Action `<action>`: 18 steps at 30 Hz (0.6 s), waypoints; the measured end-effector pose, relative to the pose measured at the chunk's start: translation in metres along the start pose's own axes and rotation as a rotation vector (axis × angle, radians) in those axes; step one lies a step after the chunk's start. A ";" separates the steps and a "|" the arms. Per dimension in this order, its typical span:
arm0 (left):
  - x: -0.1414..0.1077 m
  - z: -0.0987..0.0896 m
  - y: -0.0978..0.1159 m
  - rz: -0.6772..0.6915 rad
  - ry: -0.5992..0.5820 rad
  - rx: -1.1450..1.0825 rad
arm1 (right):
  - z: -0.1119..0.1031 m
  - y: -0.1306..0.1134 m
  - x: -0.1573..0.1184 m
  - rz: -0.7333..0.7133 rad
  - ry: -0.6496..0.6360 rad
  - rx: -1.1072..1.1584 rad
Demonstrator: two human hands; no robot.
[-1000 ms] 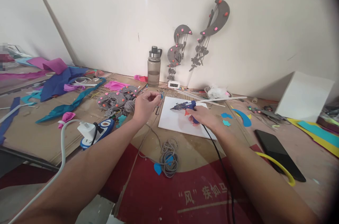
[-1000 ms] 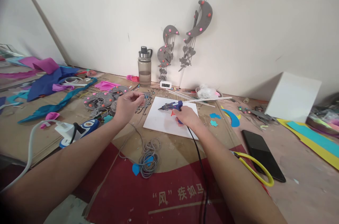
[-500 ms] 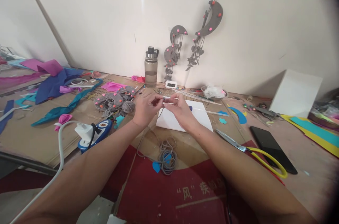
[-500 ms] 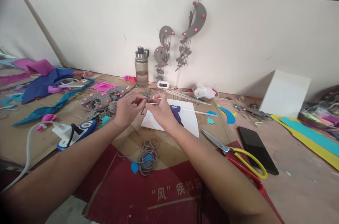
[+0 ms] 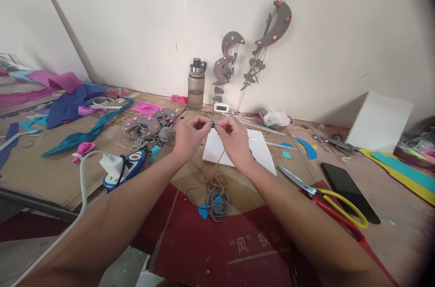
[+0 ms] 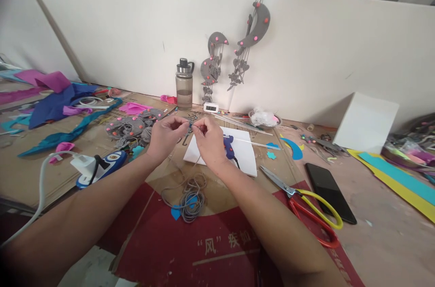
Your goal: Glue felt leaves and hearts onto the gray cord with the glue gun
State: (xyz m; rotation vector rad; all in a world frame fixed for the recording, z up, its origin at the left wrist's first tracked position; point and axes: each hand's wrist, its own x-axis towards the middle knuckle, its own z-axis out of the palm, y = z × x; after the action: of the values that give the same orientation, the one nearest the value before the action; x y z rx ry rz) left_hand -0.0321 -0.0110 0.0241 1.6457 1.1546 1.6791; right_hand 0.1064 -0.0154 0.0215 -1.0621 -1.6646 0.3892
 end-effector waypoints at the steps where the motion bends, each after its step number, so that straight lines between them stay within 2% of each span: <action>1: 0.000 0.000 0.000 -0.012 -0.008 -0.005 | -0.001 0.000 0.000 -0.006 0.003 -0.003; 7: -0.002 0.001 0.001 -0.028 -0.022 -0.005 | -0.003 -0.001 0.000 -0.020 0.014 -0.055; 12: -0.003 0.002 0.001 0.017 -0.021 0.024 | -0.003 0.000 0.001 -0.027 0.028 -0.109; 18: -0.002 0.002 0.000 0.054 -0.016 0.092 | -0.003 -0.002 0.001 0.031 0.045 -0.068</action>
State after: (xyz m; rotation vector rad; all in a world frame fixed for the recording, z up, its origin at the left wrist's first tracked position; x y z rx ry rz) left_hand -0.0297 -0.0124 0.0226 1.7575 1.2067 1.6650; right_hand 0.1082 -0.0159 0.0245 -1.1404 -1.6323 0.3285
